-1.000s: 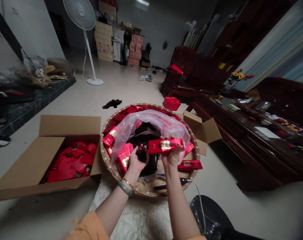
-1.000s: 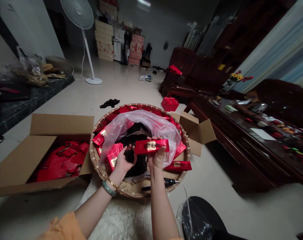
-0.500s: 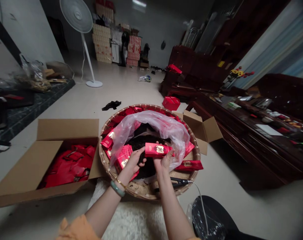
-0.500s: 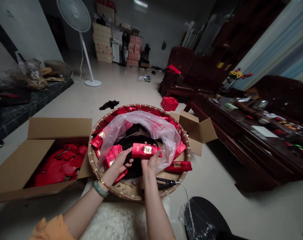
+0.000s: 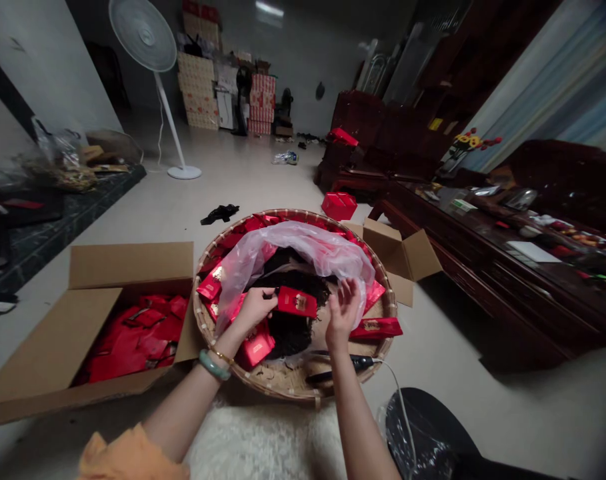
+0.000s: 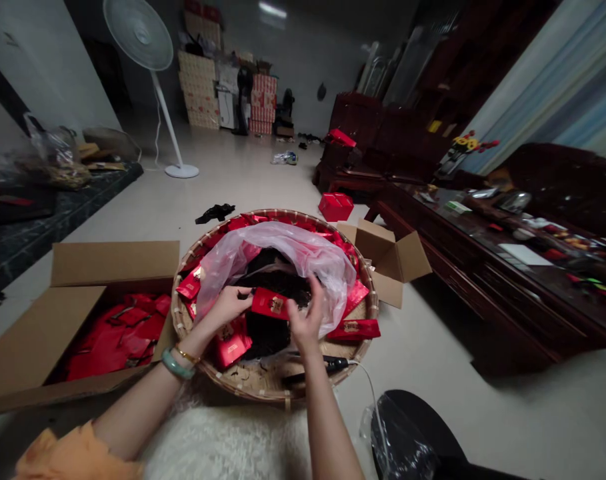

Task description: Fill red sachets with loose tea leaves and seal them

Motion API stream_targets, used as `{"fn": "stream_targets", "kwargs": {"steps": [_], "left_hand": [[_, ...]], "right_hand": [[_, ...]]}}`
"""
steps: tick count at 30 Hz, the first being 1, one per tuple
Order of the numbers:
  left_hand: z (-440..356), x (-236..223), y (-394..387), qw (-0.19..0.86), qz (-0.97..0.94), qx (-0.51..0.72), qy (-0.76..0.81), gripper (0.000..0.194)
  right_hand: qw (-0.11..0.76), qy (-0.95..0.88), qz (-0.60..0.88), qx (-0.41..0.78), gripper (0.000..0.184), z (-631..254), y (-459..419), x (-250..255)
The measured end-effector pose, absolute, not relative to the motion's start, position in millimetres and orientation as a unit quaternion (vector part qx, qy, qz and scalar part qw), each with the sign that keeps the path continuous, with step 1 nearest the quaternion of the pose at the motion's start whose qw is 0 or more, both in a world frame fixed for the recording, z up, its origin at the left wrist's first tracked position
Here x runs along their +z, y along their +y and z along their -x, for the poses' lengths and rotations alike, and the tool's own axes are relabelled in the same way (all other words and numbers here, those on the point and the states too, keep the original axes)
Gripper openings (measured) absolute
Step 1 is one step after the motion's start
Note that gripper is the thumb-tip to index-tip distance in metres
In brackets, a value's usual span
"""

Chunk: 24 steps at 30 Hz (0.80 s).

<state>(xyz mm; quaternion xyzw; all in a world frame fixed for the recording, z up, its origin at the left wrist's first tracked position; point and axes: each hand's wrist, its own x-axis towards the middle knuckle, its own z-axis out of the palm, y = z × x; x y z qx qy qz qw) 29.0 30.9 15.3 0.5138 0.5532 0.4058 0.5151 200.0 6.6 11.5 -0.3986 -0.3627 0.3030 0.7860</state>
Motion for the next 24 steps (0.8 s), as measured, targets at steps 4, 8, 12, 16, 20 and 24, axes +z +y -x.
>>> {"fn": "stream_targets", "kwargs": {"steps": [4,8,12,16,20,24], "left_hand": [[-26.3,37.5,36.8,0.358,-0.667,0.337,0.560,0.015],[-30.5,41.4,38.2,0.332,-0.701,0.308,0.551,0.023],[-34.1,26.8,39.8,0.310,-0.712,0.313,0.547,0.022],[-35.6,24.1,41.4,0.301,-0.714,0.318,0.546,0.016],[-36.8,43.6,40.0,0.370,-0.679,0.336,0.538,0.006],[-52.5,53.9,34.1,0.511,-0.489,0.471,0.527,0.036]], "right_hand": [[0.500,-0.730,0.337,0.322,0.036,-205.3,-1.6,47.4],[0.253,-0.892,0.359,0.110,0.032,-205.6,5.2,54.6],[0.111,-0.927,0.359,-0.007,0.012,-213.4,6.8,44.8],[0.083,-0.932,0.353,-0.009,0.015,-221.2,1.5,38.6],[0.103,-0.912,0.395,0.043,0.017,-220.3,-0.4,39.8],[0.060,-0.905,0.415,0.071,0.019,-210.9,2.5,46.2]]}}
